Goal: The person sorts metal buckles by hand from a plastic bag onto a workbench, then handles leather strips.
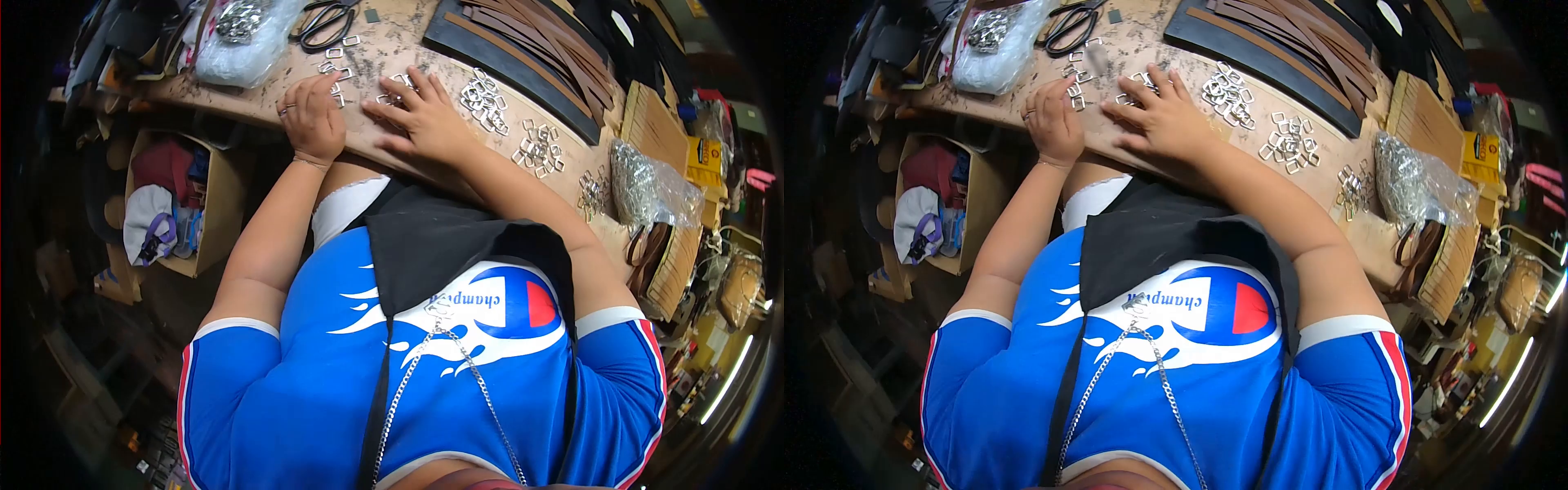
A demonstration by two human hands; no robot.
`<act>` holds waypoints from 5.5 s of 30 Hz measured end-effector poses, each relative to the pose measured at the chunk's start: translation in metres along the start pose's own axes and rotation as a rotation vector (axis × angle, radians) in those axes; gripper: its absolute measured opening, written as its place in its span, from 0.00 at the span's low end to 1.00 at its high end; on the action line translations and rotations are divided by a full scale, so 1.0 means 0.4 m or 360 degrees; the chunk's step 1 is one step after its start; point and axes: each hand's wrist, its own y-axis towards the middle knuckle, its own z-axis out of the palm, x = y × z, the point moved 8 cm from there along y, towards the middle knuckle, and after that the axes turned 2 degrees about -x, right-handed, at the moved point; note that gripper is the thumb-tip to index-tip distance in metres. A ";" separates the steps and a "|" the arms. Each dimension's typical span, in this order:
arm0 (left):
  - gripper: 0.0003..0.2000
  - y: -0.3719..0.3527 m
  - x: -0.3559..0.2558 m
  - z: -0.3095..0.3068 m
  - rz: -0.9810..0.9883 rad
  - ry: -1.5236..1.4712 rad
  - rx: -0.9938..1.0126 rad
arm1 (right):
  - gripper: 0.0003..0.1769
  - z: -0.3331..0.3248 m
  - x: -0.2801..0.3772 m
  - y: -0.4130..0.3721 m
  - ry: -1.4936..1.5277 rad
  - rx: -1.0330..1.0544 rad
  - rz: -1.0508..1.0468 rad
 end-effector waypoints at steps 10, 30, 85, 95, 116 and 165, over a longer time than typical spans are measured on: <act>0.17 0.004 0.001 0.016 0.0000 0.0030 0.0048 | 0.14 0.019 -0.085 0.088 0.0078 -0.0505 0.0144; 0.08 0.013 0.107 -0.037 -0.0624 -0.0346 0.0311 | 0.08 -0.168 -0.106 -0.101 -0.0072 -0.0184 0.0266; 0.10 0.042 -0.001 0.071 -0.0127 -0.0035 0.0660 | 0.13 -0.399 -0.145 -0.281 0.0189 -0.0406 0.0170; 0.09 0.131 0.017 0.168 0.0164 0.0030 0.0565 | 0.12 -1.082 -0.508 -0.888 -0.0856 -0.1069 0.1608; 0.25 -0.001 -0.160 0.108 0.0130 0.0038 0.0879 | 0.23 -0.643 -0.946 -1.069 0.0139 0.0305 0.2017; 0.24 -0.131 -0.492 0.058 -0.2561 -0.3816 0.1803 | 0.14 -0.398 0.074 -0.141 0.1019 0.0434 0.0151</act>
